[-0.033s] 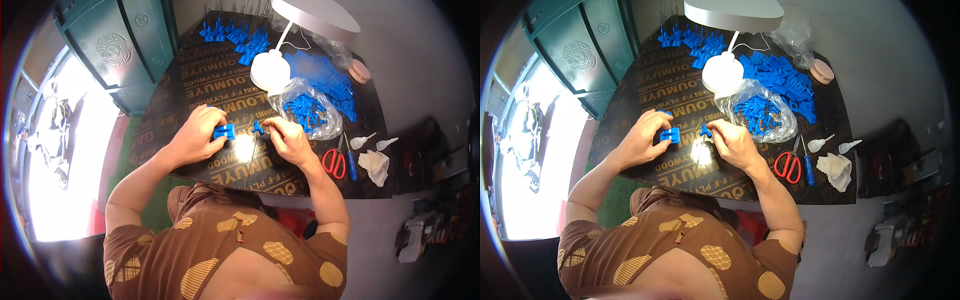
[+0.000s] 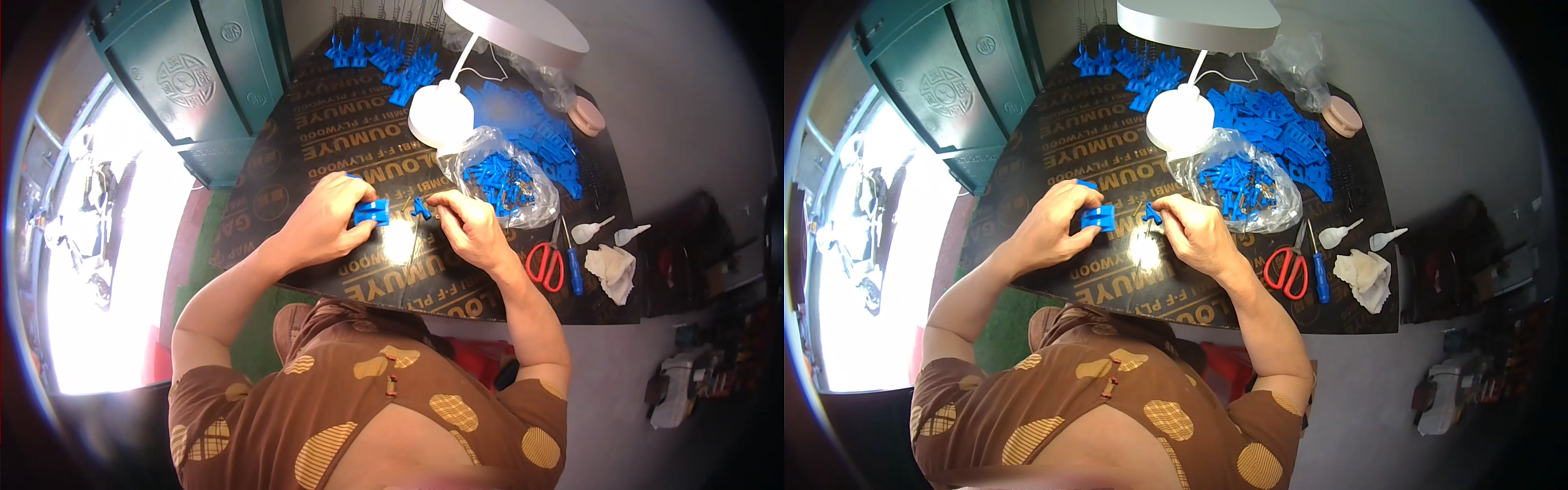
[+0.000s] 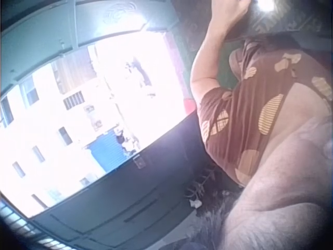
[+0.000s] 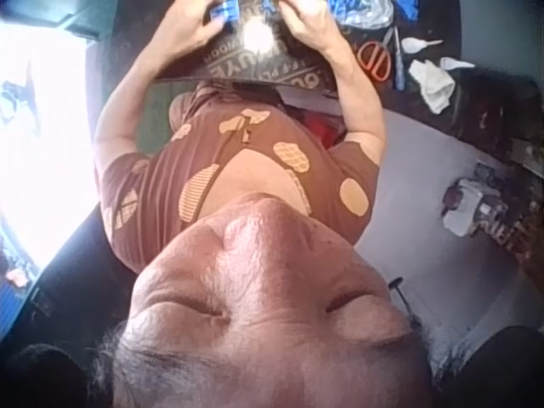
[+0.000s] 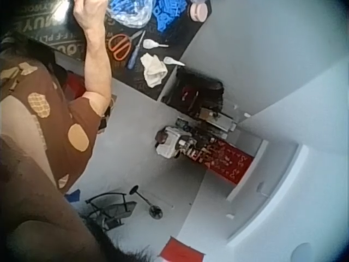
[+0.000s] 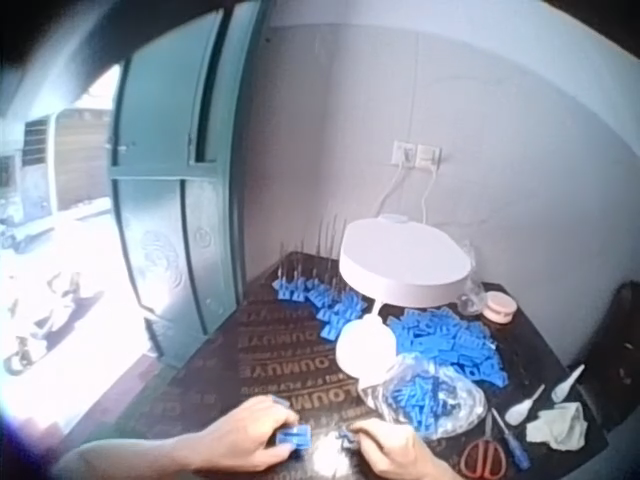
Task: Manually assembling blue plastic components and small circular parts using glue.
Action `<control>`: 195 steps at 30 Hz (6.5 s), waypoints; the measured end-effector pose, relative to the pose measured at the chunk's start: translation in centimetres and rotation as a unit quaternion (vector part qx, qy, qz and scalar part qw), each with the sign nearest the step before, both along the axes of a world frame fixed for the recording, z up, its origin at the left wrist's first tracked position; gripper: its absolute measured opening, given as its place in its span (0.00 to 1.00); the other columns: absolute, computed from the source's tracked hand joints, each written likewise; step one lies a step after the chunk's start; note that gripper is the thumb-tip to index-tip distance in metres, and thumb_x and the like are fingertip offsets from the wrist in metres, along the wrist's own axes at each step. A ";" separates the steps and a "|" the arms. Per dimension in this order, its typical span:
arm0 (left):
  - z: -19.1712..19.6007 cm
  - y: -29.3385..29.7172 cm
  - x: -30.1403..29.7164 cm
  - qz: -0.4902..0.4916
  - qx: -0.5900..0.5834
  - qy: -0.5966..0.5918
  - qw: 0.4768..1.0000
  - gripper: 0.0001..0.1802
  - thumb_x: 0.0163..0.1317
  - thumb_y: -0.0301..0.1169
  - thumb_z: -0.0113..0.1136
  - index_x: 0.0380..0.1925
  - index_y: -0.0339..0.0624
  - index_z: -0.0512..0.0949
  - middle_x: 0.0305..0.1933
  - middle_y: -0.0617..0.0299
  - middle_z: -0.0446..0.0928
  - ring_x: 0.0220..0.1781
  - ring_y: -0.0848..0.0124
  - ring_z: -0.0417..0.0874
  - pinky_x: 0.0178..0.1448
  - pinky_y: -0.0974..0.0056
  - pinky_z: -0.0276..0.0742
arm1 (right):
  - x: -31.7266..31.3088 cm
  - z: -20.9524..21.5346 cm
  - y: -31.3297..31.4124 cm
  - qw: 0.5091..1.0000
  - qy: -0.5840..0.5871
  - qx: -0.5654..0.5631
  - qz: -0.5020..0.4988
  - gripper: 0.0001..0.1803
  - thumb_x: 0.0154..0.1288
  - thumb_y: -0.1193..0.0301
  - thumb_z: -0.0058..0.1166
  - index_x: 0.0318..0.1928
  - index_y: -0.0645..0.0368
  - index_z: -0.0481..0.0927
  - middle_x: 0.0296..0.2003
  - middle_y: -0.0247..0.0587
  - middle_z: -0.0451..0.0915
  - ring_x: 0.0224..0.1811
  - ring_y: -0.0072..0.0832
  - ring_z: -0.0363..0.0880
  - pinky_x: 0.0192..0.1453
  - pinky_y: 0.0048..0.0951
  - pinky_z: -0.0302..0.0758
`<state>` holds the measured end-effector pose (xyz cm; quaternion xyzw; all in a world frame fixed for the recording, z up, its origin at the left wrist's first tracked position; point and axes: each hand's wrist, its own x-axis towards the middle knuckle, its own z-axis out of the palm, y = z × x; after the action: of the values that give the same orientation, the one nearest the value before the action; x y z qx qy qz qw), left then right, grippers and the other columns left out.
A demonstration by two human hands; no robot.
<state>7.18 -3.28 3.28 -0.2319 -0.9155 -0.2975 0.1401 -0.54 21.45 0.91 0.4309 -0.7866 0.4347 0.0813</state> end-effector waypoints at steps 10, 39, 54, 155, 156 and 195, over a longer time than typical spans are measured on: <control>1.7 3.4 -3.8 -0.068 0.252 -0.240 0.935 0.14 0.58 0.24 0.63 0.43 0.36 0.74 0.36 0.64 0.77 0.37 0.79 0.76 0.41 0.72 0.74 | -0.2 -0.6 0.0 0.982 -0.159 -0.082 0.058 0.20 0.62 0.74 0.61 0.53 0.65 0.73 0.26 0.31 0.74 0.23 0.14 0.71 0.27 0.18 0.69; -1.9 3.3 -3.5 -0.089 0.515 -0.323 0.789 0.14 0.60 0.21 0.61 0.46 0.31 0.75 0.40 0.56 0.81 0.41 0.72 0.83 0.48 0.68 0.80 | 0.1 -0.9 -0.2 0.971 -0.223 -0.077 0.047 0.13 0.65 0.74 0.57 0.48 0.67 0.75 0.28 0.34 0.80 0.25 0.11 0.73 0.29 0.17 0.71; -2.6 3.8 -3.1 -0.135 0.475 -0.252 0.832 0.25 0.59 0.17 0.61 0.56 0.33 0.66 0.54 0.56 0.73 0.57 0.70 0.76 0.65 0.63 0.71 | 0.1 -1.6 -0.5 0.967 -0.219 -0.120 0.041 0.19 0.61 0.81 0.58 0.53 0.66 0.72 0.30 0.32 0.75 0.25 0.11 0.71 0.29 0.15 0.70; -1.9 2.5 -3.9 -0.151 0.596 -0.352 0.706 0.24 0.68 0.37 0.52 0.56 0.29 0.67 0.33 0.52 0.80 0.27 0.72 0.78 0.38 0.68 0.78 | -0.2 -0.1 0.2 0.844 -0.468 -0.180 0.190 0.29 0.66 0.63 0.59 0.62 0.63 0.66 0.35 0.34 0.78 0.26 0.12 0.70 0.27 0.12 0.65; -1.9 2.4 -3.9 -0.149 0.596 -0.350 0.707 0.23 0.68 0.37 0.51 0.54 0.29 0.68 0.33 0.51 0.80 0.27 0.73 0.78 0.37 0.69 0.77 | -0.2 -0.1 0.2 0.835 -0.478 -0.190 0.197 0.29 0.66 0.64 0.59 0.62 0.63 0.66 0.35 0.34 0.78 0.26 0.12 0.70 0.27 0.13 0.65; -0.7 -4.4 -5.3 0.104 -0.114 -0.186 0.971 0.15 0.50 0.27 0.64 0.39 0.35 0.75 0.39 0.52 0.74 0.47 0.60 0.75 0.52 0.59 0.72 | 0.9 -0.1 -1.2 0.993 0.024 0.030 0.110 0.27 0.43 0.68 0.73 0.44 0.62 0.76 0.31 0.42 0.78 0.33 0.36 0.77 0.38 0.35 0.75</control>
<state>1.85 -7.65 2.60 -0.0911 -0.9723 -0.2130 -0.0295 0.33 20.28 0.81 0.5275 -0.7450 0.4066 0.0384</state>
